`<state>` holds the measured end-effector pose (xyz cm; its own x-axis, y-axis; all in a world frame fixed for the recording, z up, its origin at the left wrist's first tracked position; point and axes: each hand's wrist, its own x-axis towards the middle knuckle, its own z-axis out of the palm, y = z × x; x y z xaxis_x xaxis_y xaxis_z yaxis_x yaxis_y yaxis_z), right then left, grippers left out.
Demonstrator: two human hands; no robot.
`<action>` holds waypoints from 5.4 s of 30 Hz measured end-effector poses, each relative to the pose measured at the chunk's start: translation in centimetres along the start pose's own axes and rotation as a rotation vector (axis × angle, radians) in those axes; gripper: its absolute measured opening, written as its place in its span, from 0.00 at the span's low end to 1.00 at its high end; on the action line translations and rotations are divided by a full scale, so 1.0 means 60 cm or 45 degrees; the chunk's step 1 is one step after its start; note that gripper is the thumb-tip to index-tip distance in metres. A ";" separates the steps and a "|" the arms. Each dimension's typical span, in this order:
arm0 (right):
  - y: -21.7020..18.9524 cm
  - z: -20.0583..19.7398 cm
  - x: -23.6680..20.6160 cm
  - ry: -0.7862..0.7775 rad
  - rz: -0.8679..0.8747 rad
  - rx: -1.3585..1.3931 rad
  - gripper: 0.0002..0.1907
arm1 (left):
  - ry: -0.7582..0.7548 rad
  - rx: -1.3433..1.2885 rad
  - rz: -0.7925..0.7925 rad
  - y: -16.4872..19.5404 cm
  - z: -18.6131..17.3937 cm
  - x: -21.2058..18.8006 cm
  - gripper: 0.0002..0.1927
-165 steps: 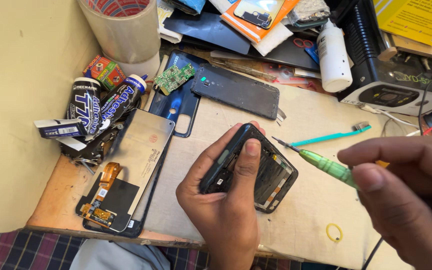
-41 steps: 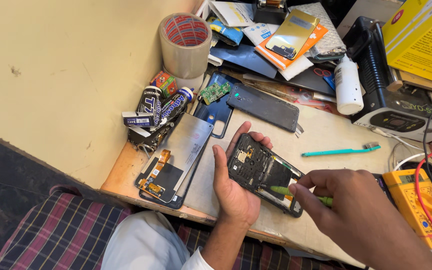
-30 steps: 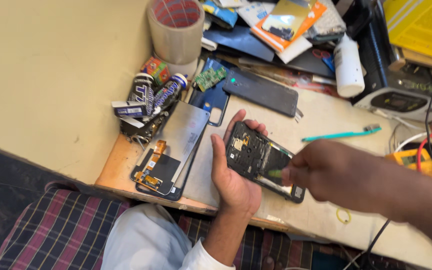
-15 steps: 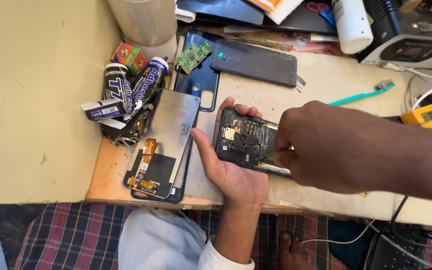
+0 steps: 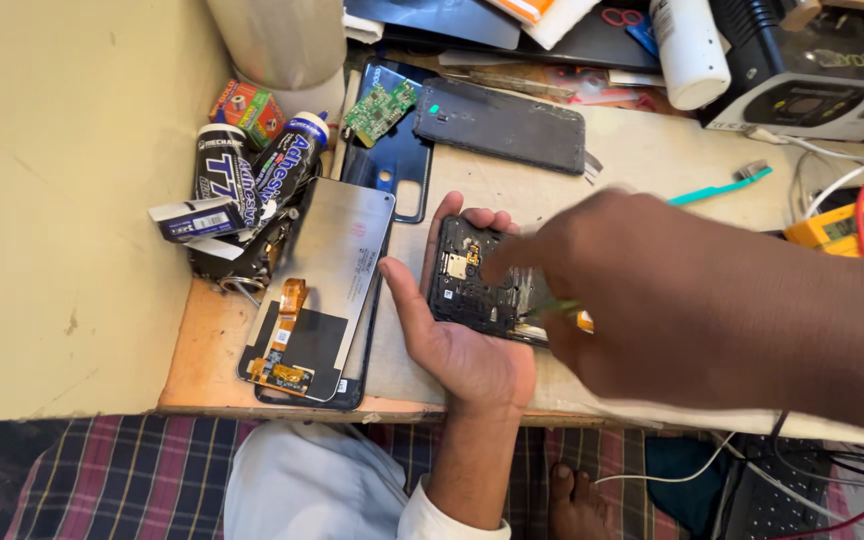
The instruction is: The person disassembles a smartphone using a screwdriver and tweezers. They remove screws, lift the back cover, and carefully detach internal components including the battery and circuit boards.
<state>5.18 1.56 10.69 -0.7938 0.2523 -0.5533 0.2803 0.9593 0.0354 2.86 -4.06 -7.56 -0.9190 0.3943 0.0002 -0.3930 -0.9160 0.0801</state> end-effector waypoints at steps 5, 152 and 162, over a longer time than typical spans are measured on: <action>-0.004 -0.029 0.029 -0.438 0.529 0.250 0.17 | 0.013 0.021 0.008 -0.001 0.004 0.000 0.39; 0.038 0.021 0.015 0.001 0.063 0.049 0.17 | 0.031 0.114 0.074 -0.008 -0.004 0.013 0.38; 0.050 0.022 0.009 0.264 -0.326 0.245 0.15 | 0.052 0.118 0.063 -0.008 0.000 0.011 0.38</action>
<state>6.31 4.42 9.41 -0.9381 0.0470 -0.3431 0.1393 0.9582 -0.2498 2.46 -3.38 -7.62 -0.9384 0.3439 -0.0343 -0.3445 -0.9227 0.1732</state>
